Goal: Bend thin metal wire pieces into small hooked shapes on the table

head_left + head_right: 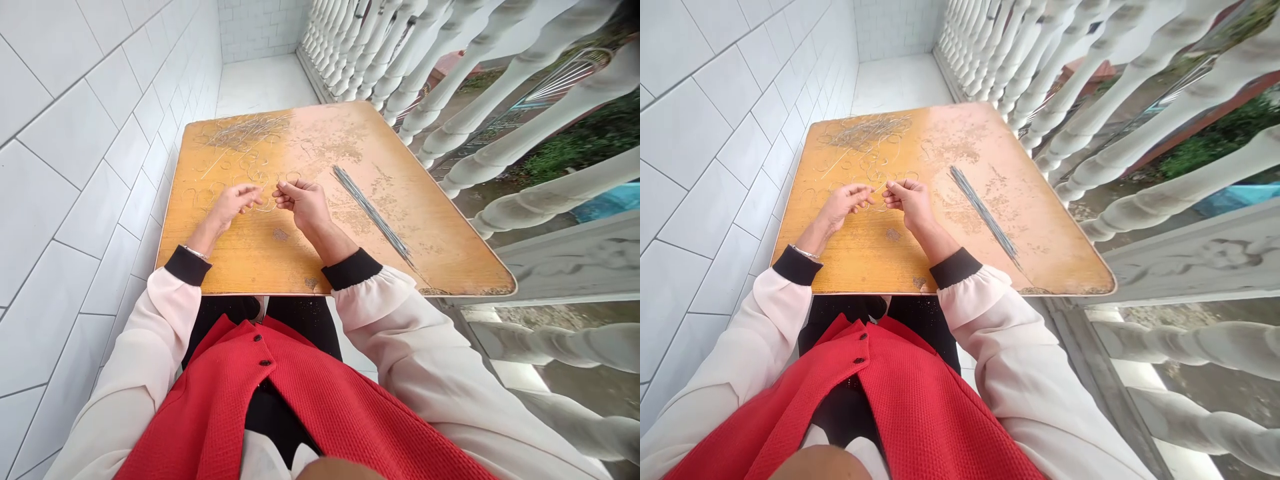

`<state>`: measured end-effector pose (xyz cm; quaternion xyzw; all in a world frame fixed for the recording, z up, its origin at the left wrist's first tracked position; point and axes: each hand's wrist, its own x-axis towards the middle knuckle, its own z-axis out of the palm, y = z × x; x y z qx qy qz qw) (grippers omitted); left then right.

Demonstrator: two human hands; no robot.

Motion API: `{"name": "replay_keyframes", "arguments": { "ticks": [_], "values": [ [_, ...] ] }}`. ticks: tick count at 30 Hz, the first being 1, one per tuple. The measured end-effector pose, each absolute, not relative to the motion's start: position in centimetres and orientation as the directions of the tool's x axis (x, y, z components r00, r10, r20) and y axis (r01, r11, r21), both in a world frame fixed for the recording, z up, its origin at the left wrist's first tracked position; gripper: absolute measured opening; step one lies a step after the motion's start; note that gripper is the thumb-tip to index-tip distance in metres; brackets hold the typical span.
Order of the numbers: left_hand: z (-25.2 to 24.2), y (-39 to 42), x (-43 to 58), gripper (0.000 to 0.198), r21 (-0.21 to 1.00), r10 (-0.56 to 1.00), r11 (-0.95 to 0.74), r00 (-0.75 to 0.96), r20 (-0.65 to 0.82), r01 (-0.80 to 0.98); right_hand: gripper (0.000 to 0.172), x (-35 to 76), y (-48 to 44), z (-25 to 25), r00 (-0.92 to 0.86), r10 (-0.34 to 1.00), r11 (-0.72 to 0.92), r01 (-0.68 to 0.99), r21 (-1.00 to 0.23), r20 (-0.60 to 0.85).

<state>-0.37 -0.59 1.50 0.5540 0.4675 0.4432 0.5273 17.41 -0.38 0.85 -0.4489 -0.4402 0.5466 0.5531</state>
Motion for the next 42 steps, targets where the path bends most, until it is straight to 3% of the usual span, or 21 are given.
{"name": "replay_keyframes", "arguments": {
  "ticks": [8, 10, 13, 16, 18, 22, 25, 31, 42],
  "values": [
    [0.5, -0.6, 0.4, 0.009, 0.996, 0.974, -0.062, 0.220, 0.045, 0.071, 0.007, 18.0, -0.3, 1.7, -0.046, 0.999, -0.013, -0.360, -0.933, 0.004],
    [0.6, -0.8, 0.3, 0.009, 0.998, 0.973, -0.036, 0.230, 0.023, 0.051, 0.009, 18.0, -0.3, 1.8, -0.056, 0.998, -0.033, -0.375, -0.926, -0.013],
    [1.0, -0.9, -0.2, 0.008, 0.993, 0.956, 0.006, 0.291, 0.029, -0.117, 0.018, 18.0, -0.2, 1.9, -0.020, 1.000, -0.026, -0.383, -0.923, -0.019],
    [1.1, -0.8, -0.8, 0.033, 0.949, 0.927, 0.075, 0.373, 0.046, -0.306, 0.022, 18.2, 0.0, 2.1, 0.049, 0.999, 0.006, -0.392, -0.920, -0.014],
    [0.8, -0.6, -0.9, 0.038, 0.935, 0.918, 0.101, 0.393, 0.044, -0.339, 0.021, 18.4, 0.0, 2.3, 0.066, 0.998, 0.003, -0.392, -0.920, -0.024],
    [0.2, -0.5, -0.2, 0.014, 0.927, 0.931, 0.107, 0.363, 0.033, -0.358, 0.025, 18.4, -0.3, 2.7, 0.062, 0.996, -0.033, -0.391, -0.920, -0.062],
    [0.0, -0.6, 0.4, 0.004, 0.918, 0.949, 0.115, 0.316, 0.012, -0.380, 0.023, 18.4, -0.3, 2.7, 0.045, 0.997, -0.041, -0.362, -0.931, -0.062],
    [0.3, -0.9, 0.9, 0.018, 0.940, 0.955, 0.117, 0.296, -0.018, -0.321, 0.013, 18.6, 0.0, 2.0, 0.070, 0.997, 0.026, -0.230, -0.973, 0.010],
    [0.0, -0.7, 0.9, 0.022, 0.975, 0.933, 0.095, 0.360, -0.017, -0.201, 0.016, 18.3, -0.1, 2.1, 0.034, 0.994, 0.108, -0.020, -0.994, 0.108]
  ]
}}
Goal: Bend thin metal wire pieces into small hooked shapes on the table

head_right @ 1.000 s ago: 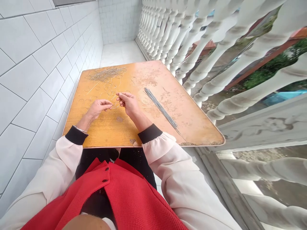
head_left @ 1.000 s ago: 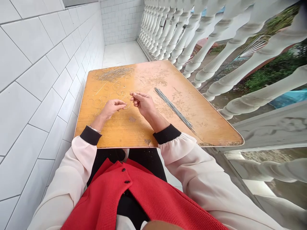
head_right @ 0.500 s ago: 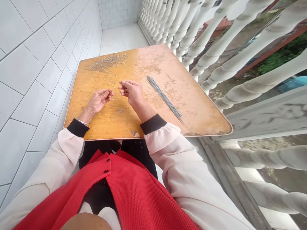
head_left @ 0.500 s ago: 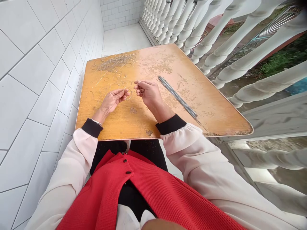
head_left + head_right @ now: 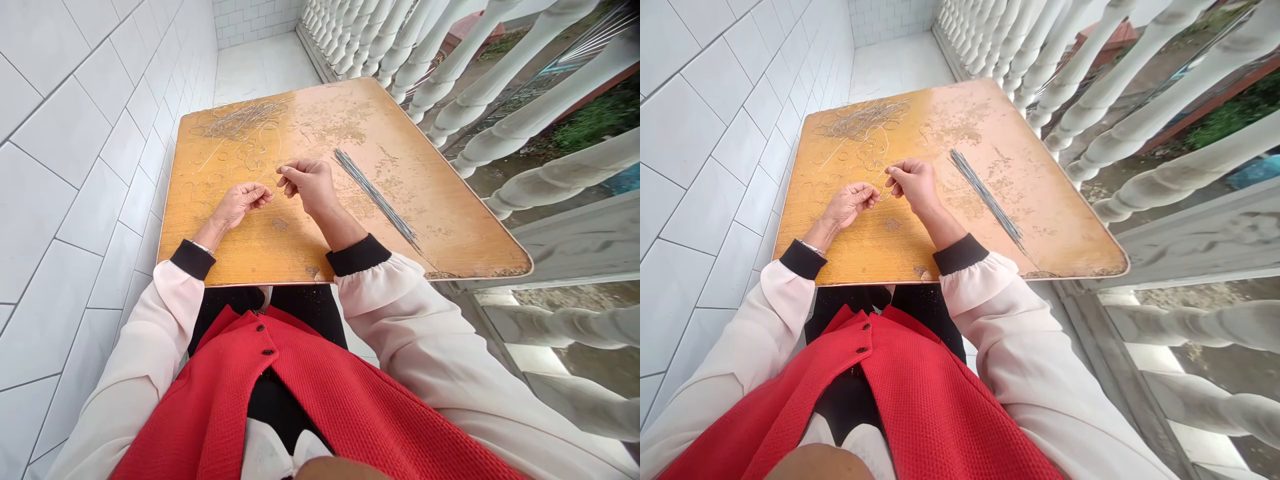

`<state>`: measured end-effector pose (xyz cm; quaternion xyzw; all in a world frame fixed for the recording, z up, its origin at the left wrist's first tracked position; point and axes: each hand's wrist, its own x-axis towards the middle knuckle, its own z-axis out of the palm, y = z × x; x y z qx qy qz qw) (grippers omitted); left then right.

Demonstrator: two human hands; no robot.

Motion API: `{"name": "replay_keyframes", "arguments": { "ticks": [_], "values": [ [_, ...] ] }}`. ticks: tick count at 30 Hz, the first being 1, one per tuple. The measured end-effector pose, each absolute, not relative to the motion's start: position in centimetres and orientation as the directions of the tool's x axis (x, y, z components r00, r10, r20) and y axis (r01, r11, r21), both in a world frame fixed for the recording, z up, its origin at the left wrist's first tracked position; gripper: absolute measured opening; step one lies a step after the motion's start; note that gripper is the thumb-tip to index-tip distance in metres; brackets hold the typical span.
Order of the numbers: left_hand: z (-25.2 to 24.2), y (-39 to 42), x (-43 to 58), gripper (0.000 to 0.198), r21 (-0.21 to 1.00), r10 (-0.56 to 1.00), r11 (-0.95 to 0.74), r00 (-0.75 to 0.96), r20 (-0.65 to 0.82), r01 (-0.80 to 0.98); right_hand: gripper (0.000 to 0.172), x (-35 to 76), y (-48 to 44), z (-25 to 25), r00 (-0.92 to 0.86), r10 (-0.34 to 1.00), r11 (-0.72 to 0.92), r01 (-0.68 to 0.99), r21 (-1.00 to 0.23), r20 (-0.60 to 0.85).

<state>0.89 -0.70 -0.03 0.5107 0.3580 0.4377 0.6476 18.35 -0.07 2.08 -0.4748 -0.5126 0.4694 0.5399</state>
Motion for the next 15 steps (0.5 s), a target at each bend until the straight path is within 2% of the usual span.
{"name": "replay_keyframes", "arguments": {
  "ticks": [4, 9, 12, 15],
  "values": [
    [-0.01, -0.90, 1.00, 0.018, 0.961, 0.953, 0.124, 0.301, -0.045, -0.249, 0.015, 18.46, -0.18, 2.35, 0.039, 0.994, 0.101, -0.049, -0.994, 0.099],
    [-0.03, -1.16, 0.83, 0.022, 0.939, 0.934, 0.162, 0.354, -0.047, -0.304, 0.015, 18.45, -0.15, 2.49, 0.078, 0.995, 0.066, -0.103, -0.993, 0.058],
    [0.02, -1.17, 0.61, 0.029, 0.942, 0.928, 0.186, 0.364, -0.076, -0.279, 0.017, 18.33, -0.09, 2.39, 0.111, 0.992, 0.075, -0.076, -0.994, 0.067],
    [0.15, -1.23, 0.58, 0.022, 0.959, 0.919, 0.203, 0.377, -0.117, -0.196, 0.017, 18.15, -0.18, 2.33, 0.120, 0.988, 0.104, -0.026, -0.994, 0.100]
  ]
}}
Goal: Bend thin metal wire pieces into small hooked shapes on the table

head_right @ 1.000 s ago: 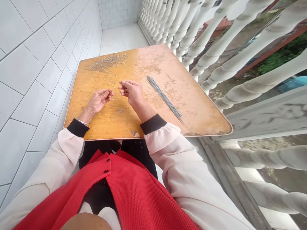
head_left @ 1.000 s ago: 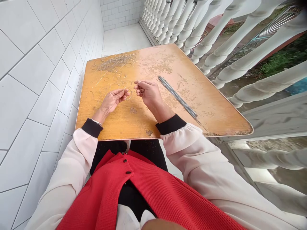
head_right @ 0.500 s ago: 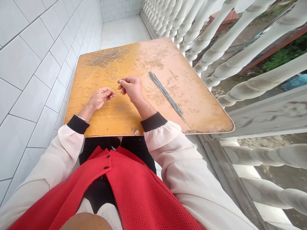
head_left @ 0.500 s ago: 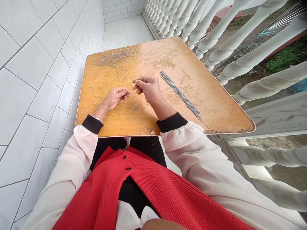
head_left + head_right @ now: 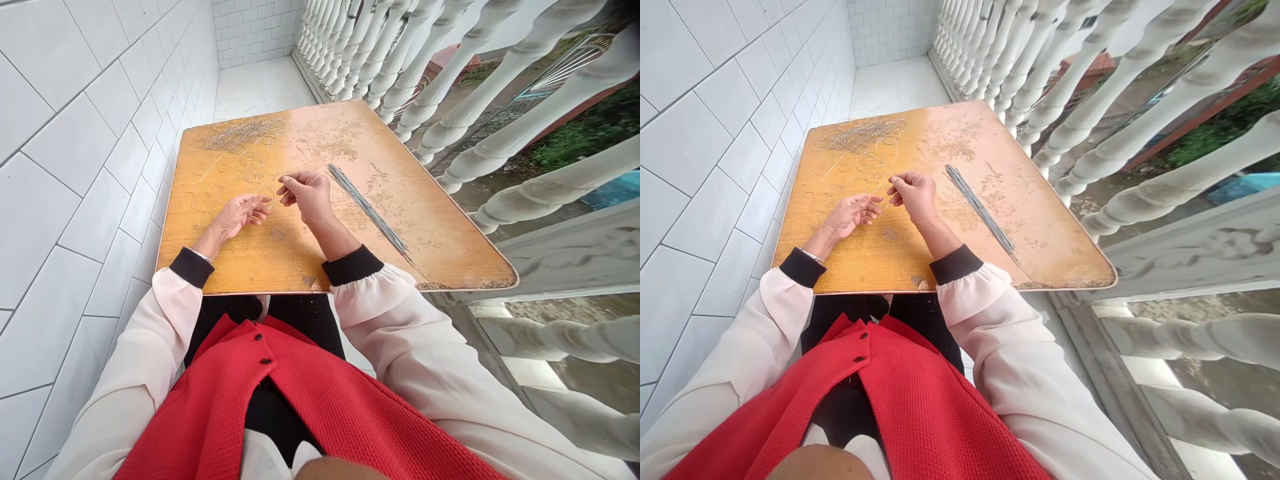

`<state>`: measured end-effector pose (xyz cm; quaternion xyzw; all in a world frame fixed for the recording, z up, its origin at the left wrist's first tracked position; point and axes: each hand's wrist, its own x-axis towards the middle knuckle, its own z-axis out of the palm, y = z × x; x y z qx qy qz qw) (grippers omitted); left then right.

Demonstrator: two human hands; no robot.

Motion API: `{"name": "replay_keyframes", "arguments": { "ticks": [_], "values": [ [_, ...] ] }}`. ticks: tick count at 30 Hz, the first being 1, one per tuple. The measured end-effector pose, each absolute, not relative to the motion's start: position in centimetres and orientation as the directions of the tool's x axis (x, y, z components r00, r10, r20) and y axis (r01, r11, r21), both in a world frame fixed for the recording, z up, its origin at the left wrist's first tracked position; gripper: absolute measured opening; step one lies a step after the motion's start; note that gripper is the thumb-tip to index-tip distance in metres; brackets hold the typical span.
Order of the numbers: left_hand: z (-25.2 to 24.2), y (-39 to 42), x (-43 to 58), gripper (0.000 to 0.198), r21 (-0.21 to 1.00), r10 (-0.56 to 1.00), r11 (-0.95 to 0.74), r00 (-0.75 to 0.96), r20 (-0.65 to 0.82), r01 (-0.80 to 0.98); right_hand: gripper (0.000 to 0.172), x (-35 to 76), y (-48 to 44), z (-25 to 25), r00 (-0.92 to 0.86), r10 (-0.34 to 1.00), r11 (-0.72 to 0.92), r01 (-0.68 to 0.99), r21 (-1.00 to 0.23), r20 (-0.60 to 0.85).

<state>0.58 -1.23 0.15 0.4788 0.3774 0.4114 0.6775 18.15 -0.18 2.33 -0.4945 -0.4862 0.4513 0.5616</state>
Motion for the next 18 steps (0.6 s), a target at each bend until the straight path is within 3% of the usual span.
{"name": "replay_keyframes", "arguments": {
  "ticks": [4, 18],
  "values": [
    [0.23, -1.43, 1.00, 0.006, 0.971, 0.934, 0.196, 0.327, -0.143, -0.135, 0.020, 17.92, -0.42, 2.31, 0.109, 0.987, 0.119, 0.014, -0.993, 0.120],
    [-0.14, -1.12, 1.22, 0.012, 0.973, 0.968, 0.168, 0.211, -0.133, -0.158, 0.023, 17.98, -0.64, 1.79, -0.008, 0.987, 0.158, 0.156, -0.975, 0.159]
  ]
}}
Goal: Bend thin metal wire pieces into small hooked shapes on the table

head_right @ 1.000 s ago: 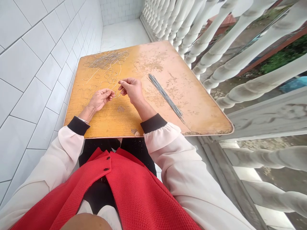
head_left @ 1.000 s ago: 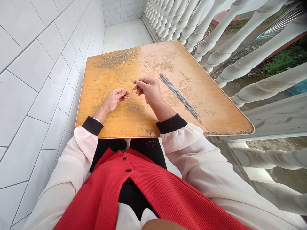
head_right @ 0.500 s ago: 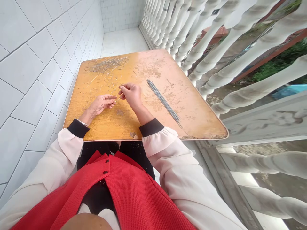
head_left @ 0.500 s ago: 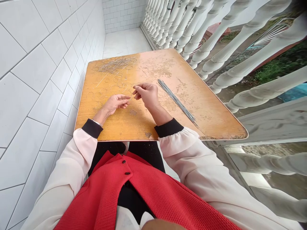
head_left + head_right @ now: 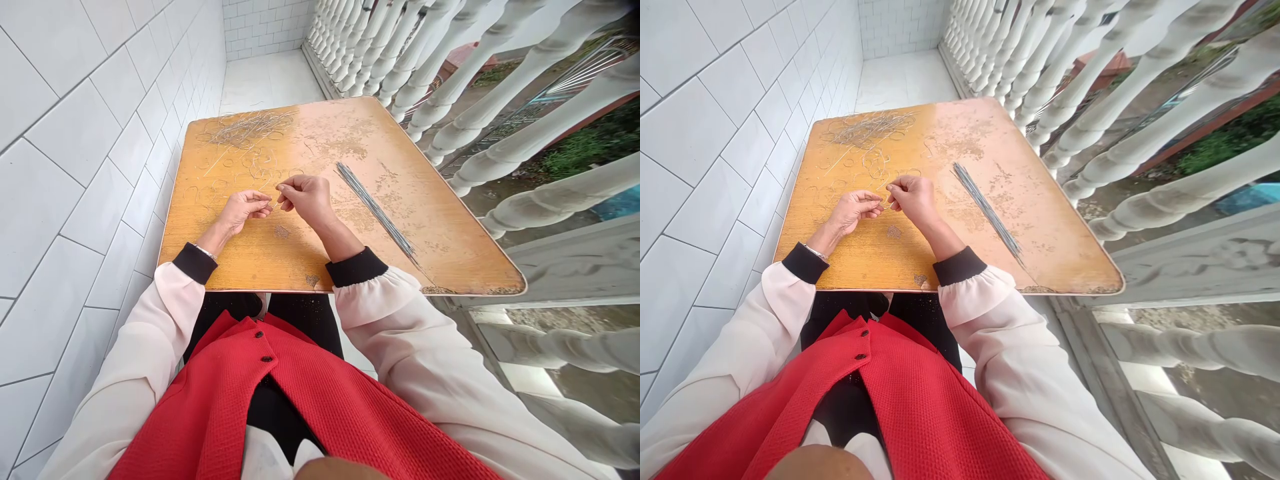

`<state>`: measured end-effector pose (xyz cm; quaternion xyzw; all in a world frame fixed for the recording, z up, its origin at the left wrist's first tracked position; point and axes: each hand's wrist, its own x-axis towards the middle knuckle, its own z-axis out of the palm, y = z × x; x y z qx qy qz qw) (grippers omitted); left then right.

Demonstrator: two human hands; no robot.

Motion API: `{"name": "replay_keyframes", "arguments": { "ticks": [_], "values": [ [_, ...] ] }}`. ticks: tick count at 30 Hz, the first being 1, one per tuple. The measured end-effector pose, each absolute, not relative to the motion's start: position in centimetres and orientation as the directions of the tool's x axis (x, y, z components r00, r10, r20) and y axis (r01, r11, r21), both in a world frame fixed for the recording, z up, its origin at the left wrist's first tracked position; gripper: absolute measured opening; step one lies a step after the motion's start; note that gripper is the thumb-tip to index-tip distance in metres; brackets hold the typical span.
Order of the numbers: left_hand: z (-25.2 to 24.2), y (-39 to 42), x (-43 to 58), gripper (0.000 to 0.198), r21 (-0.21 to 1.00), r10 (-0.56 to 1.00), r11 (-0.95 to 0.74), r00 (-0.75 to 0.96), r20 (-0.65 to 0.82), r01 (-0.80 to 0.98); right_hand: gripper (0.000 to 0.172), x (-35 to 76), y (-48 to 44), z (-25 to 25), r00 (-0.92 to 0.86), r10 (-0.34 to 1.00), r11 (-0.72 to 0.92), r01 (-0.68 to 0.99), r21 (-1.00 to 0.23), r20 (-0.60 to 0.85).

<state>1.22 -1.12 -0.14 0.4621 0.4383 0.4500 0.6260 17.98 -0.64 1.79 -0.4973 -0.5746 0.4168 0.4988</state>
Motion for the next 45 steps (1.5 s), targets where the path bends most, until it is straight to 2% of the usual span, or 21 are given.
{"name": "replay_keyframes", "arguments": {
  "ticks": [5, 8, 12, 14, 18, 24, 29, 34, 41, 43, 45],
  "values": [
    [0.1, -1.2, 0.9, 0.010, 0.974, 0.965, 0.179, 0.218, -0.146, -0.140, 0.024, 17.8, -0.7, 1.9, -0.015, 0.991, 0.133, 0.132, -0.982, 0.132],
    [0.3, -0.8, 0.6, 0.005, 0.985, 0.968, 0.162, 0.203, -0.148, -0.056, 0.022, 17.7, -0.6, 1.8, 0.005, 0.993, 0.113, 0.096, -0.989, 0.114],
    [0.2, -0.1, 0.3, 0.020, 0.985, 0.991, -0.085, 0.115, 0.068, 0.149, 0.025, 17.6, -0.6, 1.6, -0.046, 0.996, 0.078, 0.096, -0.992, 0.074],
    [-0.1, 0.1, 0.3, 0.027, 0.949, 0.975, -0.206, 0.132, 0.179, 0.238, 0.027, 17.4, -0.6, 1.4, -0.085, 0.995, 0.061, 0.129, -0.990, 0.050],
    [-0.4, 0.0, 0.3, 0.023, 0.878, 0.946, -0.317, 0.189, 0.264, 0.358, 0.027, 17.1, -0.9, 1.1, -0.134, 0.991, 0.052, 0.212, -0.976, 0.024],
    [-0.4, -0.1, 0.3, 0.016, 0.899, 0.957, -0.273, 0.192, 0.217, 0.342, 0.018, 17.2, -0.8, 0.5, -0.164, 0.982, 0.140, 0.308, -0.941, 0.093],
    [-1.2, 0.2, 0.4, 0.022, 0.916, 0.958, -0.258, 0.204, 0.202, 0.308, 0.023, 17.6, -0.5, -0.3, -0.185, 0.964, 0.251, 0.411, -0.876, 0.190],
    [-0.9, 0.1, 0.5, 0.027, 0.870, 0.943, -0.313, 0.230, 0.239, 0.380, 0.029, 17.9, -0.7, -0.3, -0.218, 0.940, 0.337, 0.493, -0.802, 0.261],
    [-0.3, -0.4, 1.0, 0.032, 0.843, 0.949, -0.303, 0.223, 0.223, 0.445, 0.034, 17.9, -0.9, -0.2, -0.270, 0.910, 0.413, 0.536, -0.737, 0.313],
    [-0.5, -0.2, 0.9, 0.029, 0.864, 0.956, -0.273, 0.220, 0.194, 0.423, 0.033, 18.0, -0.7, -0.5, -0.301, 0.893, 0.450, 0.591, -0.670, 0.334],
    [-0.6, 0.1, 0.4, 0.025, 0.912, 0.979, -0.160, 0.176, 0.099, 0.378, 0.031, 18.1, -0.6, -0.7, -0.302, 0.882, 0.468, 0.637, -0.613, 0.361]
  ]
}}
